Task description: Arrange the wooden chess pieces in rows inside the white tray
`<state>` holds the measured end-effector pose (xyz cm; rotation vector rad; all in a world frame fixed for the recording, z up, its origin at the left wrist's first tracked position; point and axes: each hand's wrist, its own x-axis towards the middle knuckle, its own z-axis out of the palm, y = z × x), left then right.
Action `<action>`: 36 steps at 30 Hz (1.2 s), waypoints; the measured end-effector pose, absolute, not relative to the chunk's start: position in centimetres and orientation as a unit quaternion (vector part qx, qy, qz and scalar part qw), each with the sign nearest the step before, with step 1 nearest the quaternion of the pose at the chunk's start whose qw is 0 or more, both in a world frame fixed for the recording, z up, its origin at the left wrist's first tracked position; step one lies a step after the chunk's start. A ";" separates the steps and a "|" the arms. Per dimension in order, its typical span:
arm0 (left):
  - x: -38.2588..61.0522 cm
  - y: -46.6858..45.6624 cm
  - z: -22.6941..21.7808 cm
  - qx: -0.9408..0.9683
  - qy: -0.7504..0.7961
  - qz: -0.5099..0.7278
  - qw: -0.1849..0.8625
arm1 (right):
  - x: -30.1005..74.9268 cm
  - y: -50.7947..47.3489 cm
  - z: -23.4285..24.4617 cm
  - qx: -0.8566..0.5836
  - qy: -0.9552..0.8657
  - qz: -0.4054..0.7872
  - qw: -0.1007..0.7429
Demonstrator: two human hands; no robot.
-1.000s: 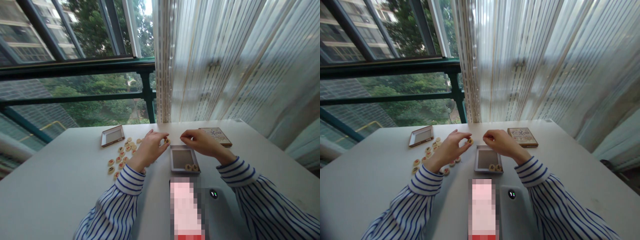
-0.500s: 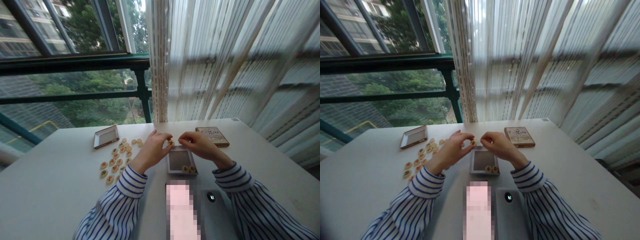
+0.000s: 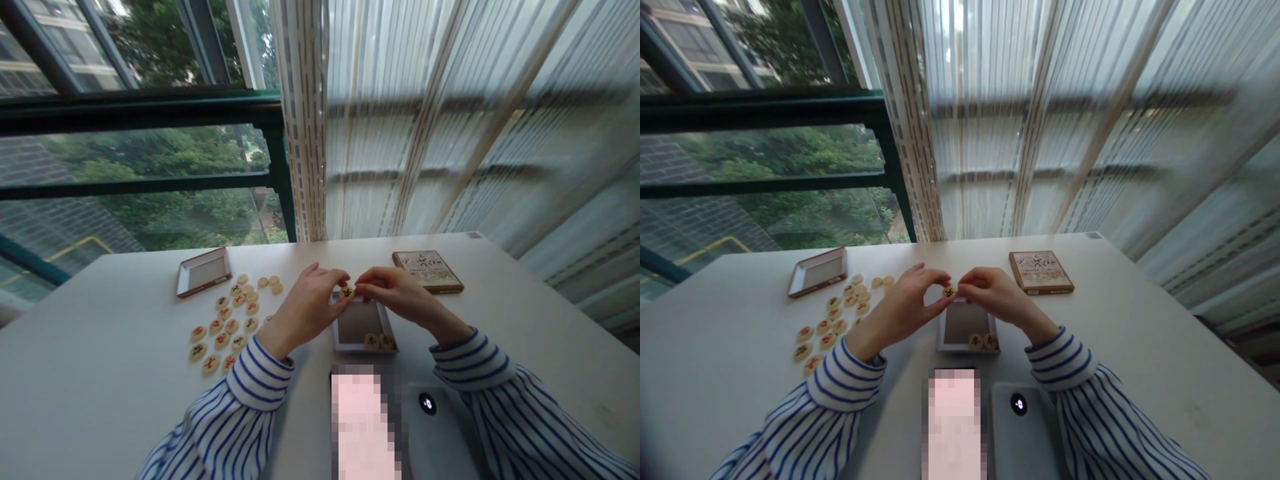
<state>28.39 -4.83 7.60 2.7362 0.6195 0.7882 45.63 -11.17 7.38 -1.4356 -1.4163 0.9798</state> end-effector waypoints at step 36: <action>28.4 -4.3 7.9 0.757 0.300 0.233 0.532 | 45.4 -11.1 7.0 -0.535 -0.553 0.391 0.505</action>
